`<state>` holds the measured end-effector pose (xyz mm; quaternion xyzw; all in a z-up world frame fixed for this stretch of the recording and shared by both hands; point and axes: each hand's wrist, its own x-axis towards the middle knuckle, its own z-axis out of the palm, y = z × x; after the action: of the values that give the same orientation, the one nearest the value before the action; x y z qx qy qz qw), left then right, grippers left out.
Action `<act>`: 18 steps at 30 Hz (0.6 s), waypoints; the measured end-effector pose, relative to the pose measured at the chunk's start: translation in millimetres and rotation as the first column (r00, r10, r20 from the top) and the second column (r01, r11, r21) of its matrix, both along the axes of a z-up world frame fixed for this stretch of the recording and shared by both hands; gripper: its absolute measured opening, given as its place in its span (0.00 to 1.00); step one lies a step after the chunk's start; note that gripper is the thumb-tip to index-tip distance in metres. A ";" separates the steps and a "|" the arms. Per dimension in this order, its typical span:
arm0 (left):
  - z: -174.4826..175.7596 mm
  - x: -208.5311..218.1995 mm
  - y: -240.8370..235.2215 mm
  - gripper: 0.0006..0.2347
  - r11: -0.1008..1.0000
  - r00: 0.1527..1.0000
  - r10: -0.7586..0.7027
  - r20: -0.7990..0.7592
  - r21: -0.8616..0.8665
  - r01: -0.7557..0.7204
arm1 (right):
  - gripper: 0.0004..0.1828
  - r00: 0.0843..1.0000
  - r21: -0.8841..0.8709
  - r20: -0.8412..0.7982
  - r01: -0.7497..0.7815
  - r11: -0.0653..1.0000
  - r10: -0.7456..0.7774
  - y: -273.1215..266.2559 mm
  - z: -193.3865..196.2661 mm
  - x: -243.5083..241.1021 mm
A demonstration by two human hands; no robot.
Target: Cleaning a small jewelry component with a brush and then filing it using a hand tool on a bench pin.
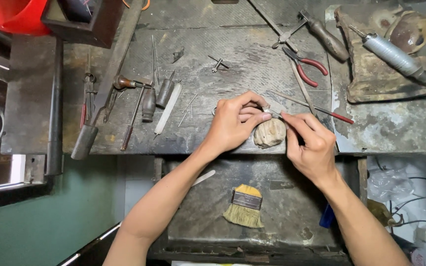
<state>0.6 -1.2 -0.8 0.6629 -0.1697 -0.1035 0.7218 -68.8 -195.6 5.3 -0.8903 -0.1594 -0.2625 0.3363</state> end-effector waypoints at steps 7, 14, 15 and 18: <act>-1.7 -1.1 -1.4 0.08 1.000 1.000 0.023 0.018 -0.006 -0.023 | 0.10 1.000 -0.027 0.008 -0.003 1.000 0.004 -1.0 -2.2 0.7; 10.6 -3.3 3.7 0.07 0.989 0.990 -0.006 0.140 0.148 -0.015 | 0.16 0.997 -0.105 0.006 -0.074 0.992 0.075 -0.2 0.0 -3.0; 11.2 -2.5 3.7 0.07 0.991 0.986 -0.023 0.165 0.136 0.000 | 0.17 0.997 -0.118 0.016 -0.067 0.991 0.069 -0.4 0.3 -2.4; 11.8 -2.3 3.9 0.07 0.989 0.986 -0.031 0.162 0.149 0.007 | 0.16 0.997 -0.117 -0.001 -0.075 0.990 0.075 -0.4 1.3 -2.7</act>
<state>-1.7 2.7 11.0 0.7194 -0.2266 -0.0679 0.6531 -71.5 -196.0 6.6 -0.9014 -0.2086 -0.2413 0.2928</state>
